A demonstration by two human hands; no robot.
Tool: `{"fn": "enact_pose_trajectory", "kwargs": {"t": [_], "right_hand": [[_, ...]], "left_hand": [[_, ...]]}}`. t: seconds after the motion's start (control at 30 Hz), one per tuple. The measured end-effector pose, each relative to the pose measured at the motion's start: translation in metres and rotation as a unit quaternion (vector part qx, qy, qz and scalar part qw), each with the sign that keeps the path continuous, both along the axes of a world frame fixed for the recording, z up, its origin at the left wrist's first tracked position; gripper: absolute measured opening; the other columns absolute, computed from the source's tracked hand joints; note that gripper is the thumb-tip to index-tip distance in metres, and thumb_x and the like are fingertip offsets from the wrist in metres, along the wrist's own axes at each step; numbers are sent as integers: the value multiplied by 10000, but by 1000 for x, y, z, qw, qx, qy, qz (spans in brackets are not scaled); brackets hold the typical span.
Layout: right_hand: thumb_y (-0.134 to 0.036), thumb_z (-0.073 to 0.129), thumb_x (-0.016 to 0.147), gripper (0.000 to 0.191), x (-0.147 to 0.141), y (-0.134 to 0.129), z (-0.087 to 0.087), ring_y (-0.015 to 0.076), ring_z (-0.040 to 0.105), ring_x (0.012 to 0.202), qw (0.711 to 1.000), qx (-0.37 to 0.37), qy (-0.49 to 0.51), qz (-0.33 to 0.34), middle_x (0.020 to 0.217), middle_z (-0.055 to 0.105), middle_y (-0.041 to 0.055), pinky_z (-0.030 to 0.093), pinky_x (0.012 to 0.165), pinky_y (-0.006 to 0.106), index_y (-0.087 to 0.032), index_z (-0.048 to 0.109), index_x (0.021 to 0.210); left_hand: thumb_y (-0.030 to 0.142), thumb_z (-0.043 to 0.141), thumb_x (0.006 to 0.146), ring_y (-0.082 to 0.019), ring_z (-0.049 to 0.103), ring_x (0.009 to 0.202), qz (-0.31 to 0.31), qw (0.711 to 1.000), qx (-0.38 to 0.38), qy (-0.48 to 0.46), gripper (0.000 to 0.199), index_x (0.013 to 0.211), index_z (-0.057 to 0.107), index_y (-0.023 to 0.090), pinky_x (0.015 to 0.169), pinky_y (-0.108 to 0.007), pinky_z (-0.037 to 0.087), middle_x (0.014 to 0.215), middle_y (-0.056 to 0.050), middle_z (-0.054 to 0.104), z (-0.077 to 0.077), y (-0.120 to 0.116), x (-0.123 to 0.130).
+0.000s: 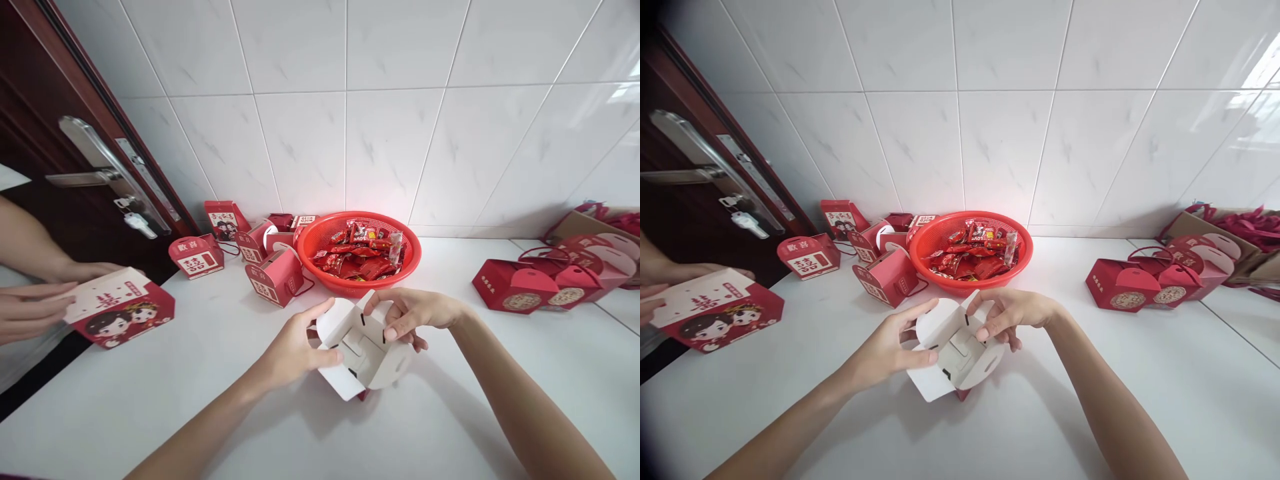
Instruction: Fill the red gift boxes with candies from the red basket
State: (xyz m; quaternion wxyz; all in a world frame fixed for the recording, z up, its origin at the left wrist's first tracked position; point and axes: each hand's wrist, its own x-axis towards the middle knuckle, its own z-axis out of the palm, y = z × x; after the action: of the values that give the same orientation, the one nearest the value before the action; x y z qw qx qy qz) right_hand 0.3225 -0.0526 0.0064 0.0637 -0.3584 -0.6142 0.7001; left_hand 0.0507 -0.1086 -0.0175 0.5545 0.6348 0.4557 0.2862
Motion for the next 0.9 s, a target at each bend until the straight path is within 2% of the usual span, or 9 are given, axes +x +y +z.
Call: {"fn": "enact_pose_trajectory", "kwargs": {"t": [0.1, 0.27, 0.4, 0.5, 0.6, 0.7, 0.73, 0.83, 0.9], "right_hand": [[-437, 866, 681, 614, 0, 4, -5, 100, 509, 405, 1000, -2, 12, 3, 516, 583, -97, 465, 374, 210, -197, 586, 1171], [-461, 876, 687, 572, 7, 8, -4, 103, 553, 470, 995, 71, 19, -70, 592, 600, -82, 502, 476, 251, -179, 625, 1117], [-465, 858, 726, 518, 20, 4, 11, 126, 608, 551, 983, 161, 35, -85, 644, 650, -42, 509, 597, 293, -162, 666, 1099], [-502, 825, 759, 449, 31, 8, 24, 156, 634, 648, 945, 260, 63, -187, 703, 682, 1, 534, 692, 334, -164, 706, 1029], [-527, 790, 770, 412, 39, 28, 30, 216, 682, 817, 879, 350, 58, -319, 886, 747, 75, 549, 830, 395, -176, 719, 973], [-465, 667, 844, 343, 37, 63, 24, 267, 691, 961, 801, 424, -42, -421, 1025, 748, 122, 544, 884, 428, -170, 700, 1015], [-416, 612, 870, 334, 33, 75, 20, 270, 684, 1016, 780, 443, -101, -430, 1082, 738, 128, 542, 901, 427, -168, 687, 1080], [-280, 698, 769, 417, 16, 109, 6, 286, 666, 1071, 785, 449, -146, -400, 1152, 719, 121, 532, 920, 428, -180, 683, 1174], [-201, 775, 664, 448, 3, 123, -2, 293, 662, 1079, 800, 450, -162, -363, 1101, 733, 84, 522, 920, 405, -216, 716, 1108]], "left_hand": [[408, 877, 664, -358, 621, 1287, 14, 1000, -4, -4, 997, 1542, 459, 185, 1013, -457, 571, 1543, -147, 534, -4, -3, -3], [427, 875, 673, -377, 544, 1381, 51, 998, 25, -20, 991, 1542, 463, 185, 1075, -509, 534, 1556, -158, 517, -13, 12, -1], [452, 839, 724, -352, 525, 1402, 44, 993, 103, 28, 784, 1425, 601, 195, 1124, -495, 497, 1515, -147, 562, -9, 19, 0], [470, 794, 779, -325, 563, 1360, 24, 984, 168, 57, 558, 1280, 704, 241, 1115, -483, 502, 1453, -120, 607, -1, 19, -2], [493, 729, 848, -301, 612, 1296, 21, 976, 207, 66, 407, 1170, 755, 246, 1097, -473, 512, 1386, -112, 642, 10, 25, -4], [476, 664, 896, -266, 693, 1133, 21, 967, 250, 46, 327, 1026, 784, 201, 1007, -422, 566, 1191, -110, 730, 28, 43, -1], [468, 648, 906, -254, 711, 1068, 20, 965, 260, 38, 320, 978, 783, 188, 963, -402, 584, 1121, -104, 750, 35, 53, 1], [440, 644, 901, -248, 722, 1002, 40, 958, 280, 43, 296, 942, 768, 174, 929, -386, 585, 1038, -85, 778, 51, 91, 11], [384, 661, 871, -248, 728, 983, 47, 960, 269, 59, 238, 920, 763, 175, 939, -383, 578, 1024, -79, 789, 55, 120, 18]]}}
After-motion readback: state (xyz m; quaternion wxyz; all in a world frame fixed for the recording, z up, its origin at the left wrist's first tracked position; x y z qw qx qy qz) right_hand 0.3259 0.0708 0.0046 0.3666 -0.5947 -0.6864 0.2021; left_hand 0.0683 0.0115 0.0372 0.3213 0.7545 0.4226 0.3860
